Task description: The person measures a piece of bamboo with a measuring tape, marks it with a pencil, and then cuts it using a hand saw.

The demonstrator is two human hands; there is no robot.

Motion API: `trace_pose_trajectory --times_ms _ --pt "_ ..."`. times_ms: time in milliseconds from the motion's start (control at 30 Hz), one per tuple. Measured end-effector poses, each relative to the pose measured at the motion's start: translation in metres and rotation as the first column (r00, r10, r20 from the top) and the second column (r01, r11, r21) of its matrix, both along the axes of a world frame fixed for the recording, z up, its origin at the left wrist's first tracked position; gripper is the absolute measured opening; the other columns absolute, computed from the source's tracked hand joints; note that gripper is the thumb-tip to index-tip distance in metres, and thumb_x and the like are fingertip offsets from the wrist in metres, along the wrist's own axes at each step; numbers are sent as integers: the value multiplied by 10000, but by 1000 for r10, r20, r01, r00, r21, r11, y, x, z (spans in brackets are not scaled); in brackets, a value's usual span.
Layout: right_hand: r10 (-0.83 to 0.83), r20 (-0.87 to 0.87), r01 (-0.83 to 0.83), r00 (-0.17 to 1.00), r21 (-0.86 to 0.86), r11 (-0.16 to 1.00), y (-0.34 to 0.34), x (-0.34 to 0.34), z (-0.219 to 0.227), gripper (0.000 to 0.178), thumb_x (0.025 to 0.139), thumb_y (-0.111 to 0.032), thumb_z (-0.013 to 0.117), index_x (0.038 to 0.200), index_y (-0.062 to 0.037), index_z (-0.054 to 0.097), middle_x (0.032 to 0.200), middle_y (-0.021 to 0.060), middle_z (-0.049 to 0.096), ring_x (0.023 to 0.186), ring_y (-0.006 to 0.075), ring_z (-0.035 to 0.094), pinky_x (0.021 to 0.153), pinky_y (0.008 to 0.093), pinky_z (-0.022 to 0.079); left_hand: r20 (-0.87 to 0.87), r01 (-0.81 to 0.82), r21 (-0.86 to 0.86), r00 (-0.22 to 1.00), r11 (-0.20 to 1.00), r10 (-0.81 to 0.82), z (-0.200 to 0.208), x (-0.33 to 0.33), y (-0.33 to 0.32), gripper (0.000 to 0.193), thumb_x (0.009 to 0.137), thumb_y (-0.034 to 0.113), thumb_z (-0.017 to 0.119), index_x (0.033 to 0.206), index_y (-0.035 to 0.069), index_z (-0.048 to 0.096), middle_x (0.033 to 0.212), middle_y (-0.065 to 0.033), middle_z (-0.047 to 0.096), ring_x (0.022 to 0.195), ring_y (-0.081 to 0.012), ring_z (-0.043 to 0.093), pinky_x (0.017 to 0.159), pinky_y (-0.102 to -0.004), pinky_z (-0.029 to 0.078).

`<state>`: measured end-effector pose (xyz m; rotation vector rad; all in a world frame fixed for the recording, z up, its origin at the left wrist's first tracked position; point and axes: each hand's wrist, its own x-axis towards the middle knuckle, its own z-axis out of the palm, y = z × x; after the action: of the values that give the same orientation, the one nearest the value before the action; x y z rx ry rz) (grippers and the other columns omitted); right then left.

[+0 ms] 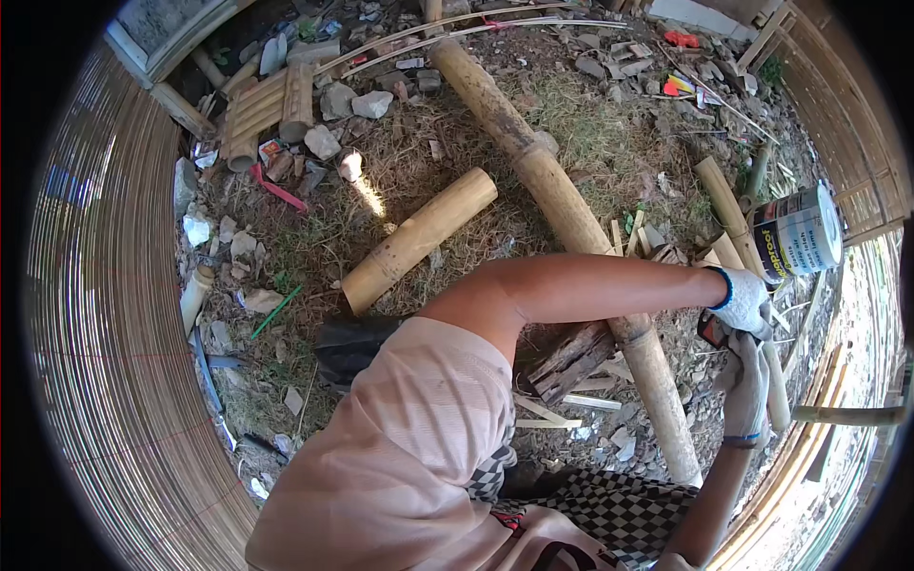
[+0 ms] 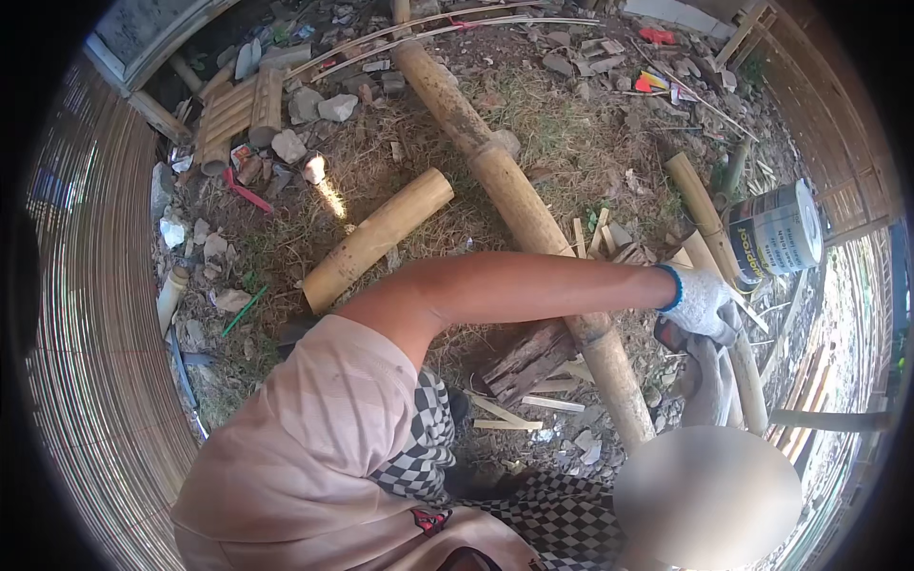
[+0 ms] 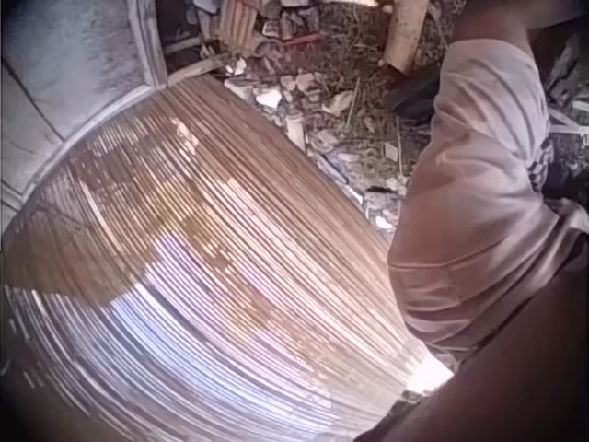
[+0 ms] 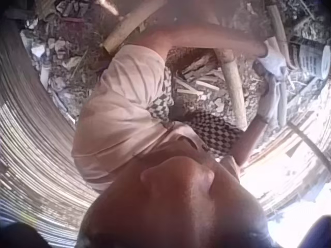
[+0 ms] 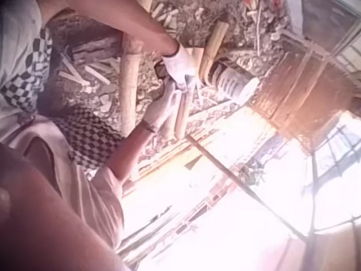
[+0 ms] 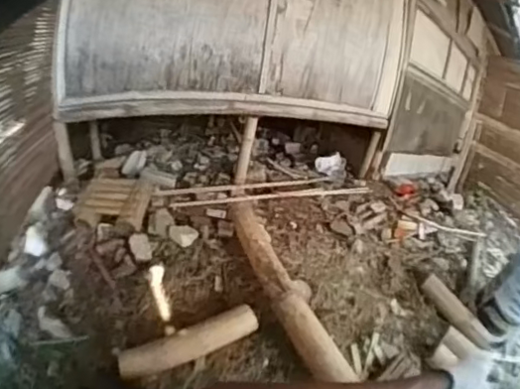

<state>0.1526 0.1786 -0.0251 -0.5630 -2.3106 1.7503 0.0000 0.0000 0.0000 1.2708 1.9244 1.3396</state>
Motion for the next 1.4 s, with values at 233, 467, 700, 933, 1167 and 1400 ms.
trace_pose_trajectory --times_ms 233,467,700,933,1167,1400 --pt "94 -31 -47 995 682 730 -41 3 10 499 834 -399 863 1054 23 713 952 130 710 879 141 674 771 346 543 312 -81 190 950 978 18 -44 25 -4 293 1082 173 593 1213 -56 719 1035 -82 800 990 -128 738 917 -297 586" --pt "252 27 -242 967 -197 950 6 24 -11 802 1019 -430 727 1570 48 394 1399 194 632 1224 223 638 1024 340 534 722 -146 233 688 961 -70 -69 23 -2 370 1134 267 536 1338 -16 660 1122 -88 752 1039 -193 733 948 -366 624" --pt "550 124 -545 826 -75 835 -18 -1 -44 743 1060 -526 628 1515 52 522 1397 167 653 1234 197 629 993 331 535 783 -445 60 576 894 234 -100 51 -37 226 1103 225 615 1092 31 731 1009 -29 745 824 -105 709 734 -257 583" --pt "527 448 -213 722 -580 786 -89 47 -147 479 1119 -440 559 1233 7 689 1024 25 725 822 103 677 717 278 572 601 -339 -381 617 860 509 -174 120 -88 372 1078 404 627 1114 42 703 1017 -44 702 940 -127 676 795 -303 571" --pt "568 409 -592 714 -83 802 -95 36 -92 473 976 -304 781 1229 78 661 1028 110 750 924 146 705 849 329 571 836 -39 -433 355 901 417 -145 119 -119 482 1089 470 582 1252 24 659 1114 -53 678 1048 -153 678 816 -387 624" --pt "565 177 -536 806 -187 823 -89 38 -100 821 931 -398 844 1495 56 457 1412 185 602 1286 229 610 1087 375 510 916 -187 -120 359 975 182 -156 123 -130 393 1115 337 561 1286 -10 633 1140 -69 682 1031 -179 698 923 -384 631"
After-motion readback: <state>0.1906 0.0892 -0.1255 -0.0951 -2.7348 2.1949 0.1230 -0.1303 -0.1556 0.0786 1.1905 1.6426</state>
